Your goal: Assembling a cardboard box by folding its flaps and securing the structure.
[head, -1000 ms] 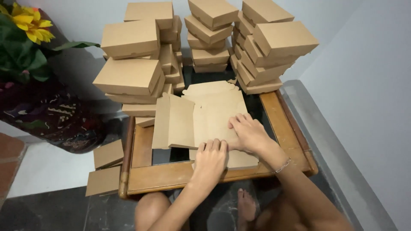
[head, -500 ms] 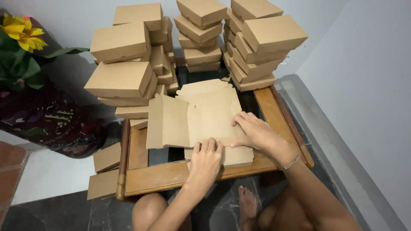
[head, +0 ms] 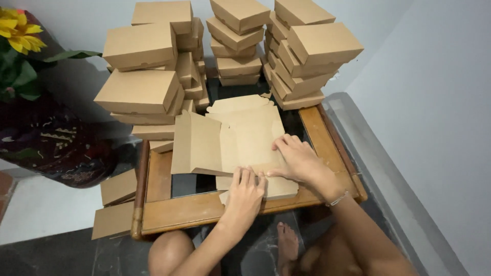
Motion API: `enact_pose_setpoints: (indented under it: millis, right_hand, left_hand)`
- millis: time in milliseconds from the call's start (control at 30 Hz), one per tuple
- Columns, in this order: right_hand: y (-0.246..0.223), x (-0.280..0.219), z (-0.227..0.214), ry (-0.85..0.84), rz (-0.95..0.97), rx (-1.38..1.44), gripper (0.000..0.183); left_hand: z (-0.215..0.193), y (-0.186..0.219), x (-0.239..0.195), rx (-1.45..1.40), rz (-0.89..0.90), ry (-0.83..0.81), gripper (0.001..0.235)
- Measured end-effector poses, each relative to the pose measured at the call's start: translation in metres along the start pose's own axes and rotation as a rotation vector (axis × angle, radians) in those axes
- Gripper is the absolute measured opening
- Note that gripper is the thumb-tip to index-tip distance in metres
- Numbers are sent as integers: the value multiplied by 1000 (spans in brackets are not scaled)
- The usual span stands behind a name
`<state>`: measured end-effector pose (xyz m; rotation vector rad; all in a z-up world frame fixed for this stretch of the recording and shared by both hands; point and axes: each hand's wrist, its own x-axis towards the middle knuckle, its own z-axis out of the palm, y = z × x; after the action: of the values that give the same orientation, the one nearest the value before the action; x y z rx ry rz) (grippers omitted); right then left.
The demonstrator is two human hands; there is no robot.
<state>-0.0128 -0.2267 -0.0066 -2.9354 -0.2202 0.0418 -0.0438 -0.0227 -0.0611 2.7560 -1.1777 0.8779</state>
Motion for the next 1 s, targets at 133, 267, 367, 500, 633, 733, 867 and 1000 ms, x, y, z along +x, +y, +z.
enact_pose_setpoints:
  millis: [133,267,367,500,633,733,867,1000]
  right_hand:
    - [-6,5,11,146,-142,-29,70]
    - [-16,13,11,96,-144,-41,63]
    - [-23,16,11,83,-157,-34,56]
    - [-34,18,5,43,-142,-76,56]
    - [-43,23,5,-3,-97,-134,54]
    - [-45,26,13,71,-84,-182,50]
    - [-45,25,13,115,-111,-197,55]
    - [-43,20,4,64,-87,-132,53]
  left_hand:
    - [-10,4,3,15,-4,43,40]
    - [-21,1,4,-50,17,100,35]
    - [-23,0,6,-170,-17,95,33]
    - [-41,-8,8,-364,-109,123,23]
    - [-46,-13,5,-328,-153,195,32]
    - [-42,-18,3,-297,-189,171,47]
    - [-31,-20,-1,-276,-189,111,62]
    - [-30,-21,1,-194,-182,150,47]
